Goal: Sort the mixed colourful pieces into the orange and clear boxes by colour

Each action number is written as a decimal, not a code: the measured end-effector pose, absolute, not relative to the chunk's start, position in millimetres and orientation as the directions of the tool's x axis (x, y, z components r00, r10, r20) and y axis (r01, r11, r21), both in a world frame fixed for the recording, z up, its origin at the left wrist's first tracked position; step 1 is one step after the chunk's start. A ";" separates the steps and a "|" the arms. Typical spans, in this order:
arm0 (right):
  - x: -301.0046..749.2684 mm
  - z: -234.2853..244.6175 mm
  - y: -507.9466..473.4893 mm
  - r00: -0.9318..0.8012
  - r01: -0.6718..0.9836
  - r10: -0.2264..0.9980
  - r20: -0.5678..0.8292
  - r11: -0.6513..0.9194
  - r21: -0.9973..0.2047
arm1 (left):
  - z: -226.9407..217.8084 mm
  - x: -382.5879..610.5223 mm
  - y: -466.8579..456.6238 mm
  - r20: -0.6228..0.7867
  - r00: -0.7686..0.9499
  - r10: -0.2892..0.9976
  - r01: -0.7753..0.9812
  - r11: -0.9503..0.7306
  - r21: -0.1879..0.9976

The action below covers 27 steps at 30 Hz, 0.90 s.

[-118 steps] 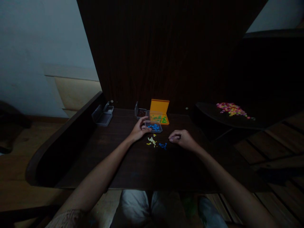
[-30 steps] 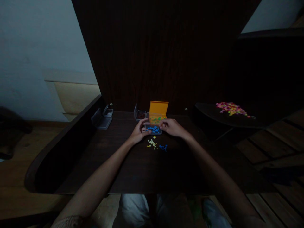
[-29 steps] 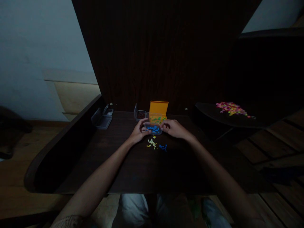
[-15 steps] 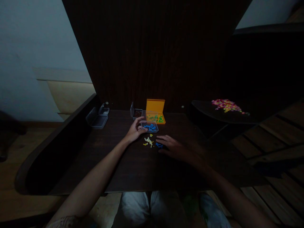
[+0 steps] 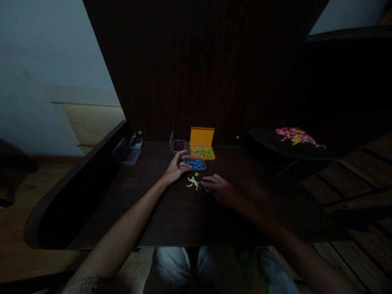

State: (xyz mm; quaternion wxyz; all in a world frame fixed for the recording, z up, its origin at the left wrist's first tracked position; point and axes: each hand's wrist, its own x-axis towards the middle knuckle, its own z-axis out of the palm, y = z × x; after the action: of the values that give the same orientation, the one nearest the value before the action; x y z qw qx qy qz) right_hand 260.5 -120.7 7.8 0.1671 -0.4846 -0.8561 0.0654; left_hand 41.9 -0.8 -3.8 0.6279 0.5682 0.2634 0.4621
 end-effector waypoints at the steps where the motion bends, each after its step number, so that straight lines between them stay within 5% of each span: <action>1: 260.2 7.6 -121.0 -0.475 0.812 0.852 0.221 0.521 -0.262 | -3.8 42.0 -0.7 0.193 0.434 0.880 -0.277 -0.074 0.958; 27: 253.9 16.5 -127.0 -0.432 0.872 0.893 0.128 0.450 -0.194 | -0.1 42.0 -4.3 0.179 0.428 0.886 -0.279 -0.059 0.959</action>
State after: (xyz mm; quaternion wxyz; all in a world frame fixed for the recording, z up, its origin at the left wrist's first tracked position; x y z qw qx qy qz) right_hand 253.9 -127.0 16.5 0.1061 -0.5222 -0.8447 0.0490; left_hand 42.0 -4.3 -0.1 0.6306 0.5622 0.2700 0.4619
